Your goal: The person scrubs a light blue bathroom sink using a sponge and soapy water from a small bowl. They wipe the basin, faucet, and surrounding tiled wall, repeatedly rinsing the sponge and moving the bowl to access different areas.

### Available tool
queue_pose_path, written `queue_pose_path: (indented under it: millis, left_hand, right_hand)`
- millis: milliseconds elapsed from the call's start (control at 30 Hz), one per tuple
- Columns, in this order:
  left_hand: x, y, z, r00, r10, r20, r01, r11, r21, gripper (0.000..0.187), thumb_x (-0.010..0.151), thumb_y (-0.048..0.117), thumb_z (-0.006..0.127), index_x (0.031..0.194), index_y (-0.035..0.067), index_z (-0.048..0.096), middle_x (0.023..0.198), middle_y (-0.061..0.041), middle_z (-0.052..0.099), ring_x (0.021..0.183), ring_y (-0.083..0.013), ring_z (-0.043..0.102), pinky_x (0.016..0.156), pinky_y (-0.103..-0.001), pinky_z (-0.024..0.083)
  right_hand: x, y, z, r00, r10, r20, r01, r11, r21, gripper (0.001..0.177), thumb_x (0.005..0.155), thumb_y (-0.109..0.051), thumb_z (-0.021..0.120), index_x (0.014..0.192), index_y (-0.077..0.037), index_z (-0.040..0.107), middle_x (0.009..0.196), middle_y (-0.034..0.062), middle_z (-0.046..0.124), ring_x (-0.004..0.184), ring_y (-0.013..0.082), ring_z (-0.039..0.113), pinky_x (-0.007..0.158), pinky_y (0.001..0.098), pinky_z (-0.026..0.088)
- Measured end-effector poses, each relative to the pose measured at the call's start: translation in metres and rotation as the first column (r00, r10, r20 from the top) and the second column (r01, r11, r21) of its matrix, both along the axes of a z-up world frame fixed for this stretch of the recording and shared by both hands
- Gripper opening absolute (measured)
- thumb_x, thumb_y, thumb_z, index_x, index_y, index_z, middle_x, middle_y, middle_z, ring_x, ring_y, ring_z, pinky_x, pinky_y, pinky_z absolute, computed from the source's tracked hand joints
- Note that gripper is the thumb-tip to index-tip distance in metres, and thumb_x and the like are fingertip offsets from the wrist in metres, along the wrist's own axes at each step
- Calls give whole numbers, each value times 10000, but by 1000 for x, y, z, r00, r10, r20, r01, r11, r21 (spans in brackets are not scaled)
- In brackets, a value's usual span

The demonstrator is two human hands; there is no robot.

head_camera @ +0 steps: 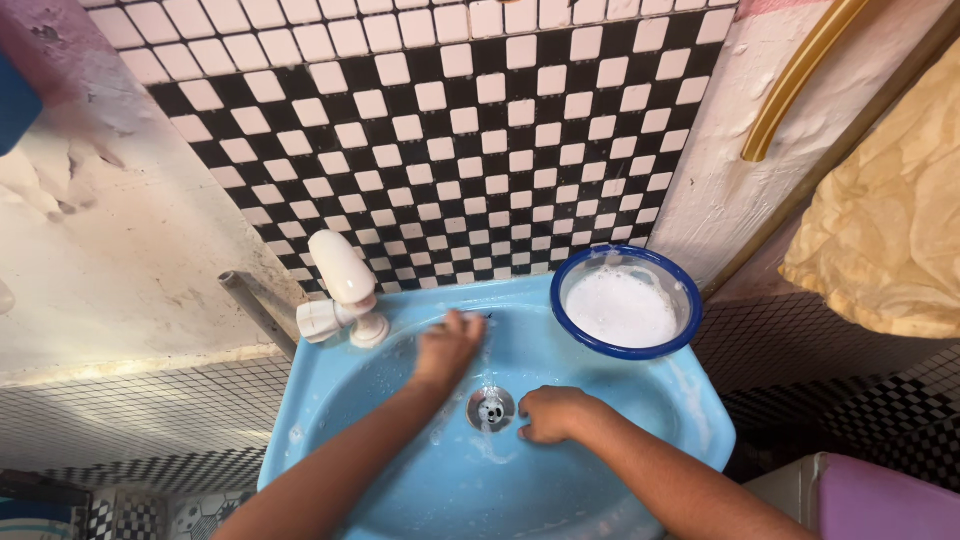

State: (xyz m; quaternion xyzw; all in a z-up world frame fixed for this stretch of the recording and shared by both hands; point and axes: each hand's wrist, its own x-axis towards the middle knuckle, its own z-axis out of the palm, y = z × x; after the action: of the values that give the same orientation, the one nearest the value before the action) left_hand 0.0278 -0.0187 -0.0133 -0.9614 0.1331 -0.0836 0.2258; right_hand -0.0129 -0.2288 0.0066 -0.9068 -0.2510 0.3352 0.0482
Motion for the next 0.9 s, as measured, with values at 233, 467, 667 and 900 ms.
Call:
queue_pose_path:
  millis: [233,467,667,900]
  left_hand:
    - [21,-40,-32,928,-189,322,161,981,112,253,922,157,631,1140,137,505,791,-32,579,525,-93,590,358,-263,413]
    - [-3,28,-19,964,79,254,-130,974,188,276,906,168,642,1142,117,507,748,-8,574,501,-24,569,339,-221,414]
    - [21,-78,-44,923,-192,335,177,981,74,284,871,163,630,1119,144,492,735,-26,559,484,-82,551,340,-260,359]
    - [10,28,-34,987,-4,160,-23,987,162,239,920,173,612,1123,125,497,733,-40,558,484,-57,555,331,-242,414]
  right_hand:
    - [2,-7,-13,1000,8,-8,-8,1000,-12,503,919,-417,647,1345,-150,649,1305,127,671,1205,326,639,1015,446,513]
    - [5,-4,-14,1000,11,-20,-12,1000,-10,507,925,-431,635,1339,-138,641,1296,108,681,1194,315,643,989,450,525]
    - [4,-2,-15,999,11,-33,-13,999,-39,490,922,-389,635,1345,-143,646,1292,121,682,1187,315,653,1009,437,515]
    - [5,-1,-14,999,11,-44,-12,999,-39,496,939,-401,621,1357,-134,625,1318,108,668,1211,308,635,1010,442,515]
